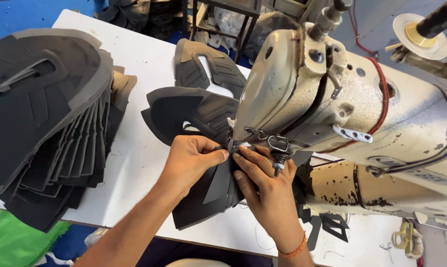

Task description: The person aligns black fabric pieces and sews them together using a sewing machine. They repeatedly pick up fabric from a stack, position it under the needle, sew along the edges, and place the finished pieces aside.

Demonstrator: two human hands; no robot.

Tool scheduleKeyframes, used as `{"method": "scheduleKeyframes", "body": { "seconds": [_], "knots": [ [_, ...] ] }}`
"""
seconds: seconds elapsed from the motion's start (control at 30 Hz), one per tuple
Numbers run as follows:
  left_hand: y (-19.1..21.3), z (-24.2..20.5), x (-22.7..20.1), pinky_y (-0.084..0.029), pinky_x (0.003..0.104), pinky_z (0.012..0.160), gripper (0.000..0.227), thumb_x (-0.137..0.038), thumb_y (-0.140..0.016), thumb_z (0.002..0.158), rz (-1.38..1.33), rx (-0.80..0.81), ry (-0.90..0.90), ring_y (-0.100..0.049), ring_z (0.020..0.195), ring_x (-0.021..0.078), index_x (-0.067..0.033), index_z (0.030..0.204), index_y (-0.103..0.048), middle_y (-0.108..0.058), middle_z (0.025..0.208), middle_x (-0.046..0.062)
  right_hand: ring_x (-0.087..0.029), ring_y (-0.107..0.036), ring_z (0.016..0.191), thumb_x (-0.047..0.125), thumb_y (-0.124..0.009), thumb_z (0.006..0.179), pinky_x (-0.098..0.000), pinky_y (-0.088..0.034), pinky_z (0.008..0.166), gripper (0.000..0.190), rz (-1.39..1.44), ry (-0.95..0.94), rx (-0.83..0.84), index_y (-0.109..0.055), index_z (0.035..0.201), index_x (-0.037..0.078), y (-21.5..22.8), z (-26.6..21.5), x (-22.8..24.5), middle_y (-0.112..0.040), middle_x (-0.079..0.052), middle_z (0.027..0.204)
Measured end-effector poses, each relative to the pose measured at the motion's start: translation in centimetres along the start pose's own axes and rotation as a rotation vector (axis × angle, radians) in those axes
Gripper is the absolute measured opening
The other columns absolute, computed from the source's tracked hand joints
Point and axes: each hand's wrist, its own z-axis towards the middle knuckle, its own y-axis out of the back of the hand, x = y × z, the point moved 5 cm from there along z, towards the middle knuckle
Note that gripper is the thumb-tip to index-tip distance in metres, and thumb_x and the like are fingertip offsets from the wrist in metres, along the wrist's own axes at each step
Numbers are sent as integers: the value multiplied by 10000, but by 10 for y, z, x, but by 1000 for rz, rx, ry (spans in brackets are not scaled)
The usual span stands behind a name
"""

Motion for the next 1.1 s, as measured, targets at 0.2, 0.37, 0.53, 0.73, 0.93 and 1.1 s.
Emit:
{"method": "scheduleKeyframes", "body": {
  "seconds": [0.2, 0.37, 0.53, 0.73, 0.93, 1.1],
  "knots": [
    [-3, -6, -13, -494, 226, 539, 129, -54, -811, 810, 224, -63, -8, -615, 608, 63, 62, 859, -779, -736, 718, 48, -268, -555, 1278, 203, -715, 910, -473, -300, 1059, 296, 25, -2, -19, -741, 1197, 134, -1, -2, -2, -696, -11, 1300],
    [-3, -4, -12, -503, 219, 563, 132, -48, -796, 823, 268, -23, -64, -622, 637, 51, 59, 896, -773, -742, 747, 38, -252, -564, 1261, 189, -714, 919, -458, -314, 1091, 278, 50, -25, -51, -739, 1190, 133, 3, -1, -2, -700, 2, 1305],
    [2, -9, -11, -522, 218, 604, 152, -26, -778, 833, 179, 69, -60, -637, 682, 58, 70, 949, -762, -738, 794, 39, -270, -558, 1244, 178, -703, 930, -458, -314, 1108, 289, 44, -20, -80, -737, 1212, 122, 8, -10, -1, -695, -3, 1316],
    [5, -2, -7, -544, 216, 652, 196, -13, -790, 815, 97, 115, -62, -660, 722, 64, 82, 983, -755, -744, 840, 43, -331, -582, 1280, 18, -740, 701, -481, -401, 1145, 407, 6, 2, -426, -671, 1101, 56, 80, -76, -62, -646, -111, 1237],
    [4, 4, -6, -474, 226, 608, 218, -41, -805, 823, 83, 109, -10, -611, 702, 71, 68, 1009, -772, -733, 833, 52, -360, -401, 1260, 347, -633, 1145, -507, -480, 1059, 462, -474, -429, -862, -439, 1287, -48, 76, -158, -167, -383, -195, 1249],
    [3, -9, -6, -525, 205, 626, 201, -16, -800, 809, 109, 65, -2, -646, 704, 65, 64, 991, -765, -743, 819, 45, -325, -340, 1338, 323, -571, 1162, -575, -288, 1197, 400, -628, -303, -776, -451, 1319, -26, 77, -156, -133, -412, -176, 1265]
  ]
}}
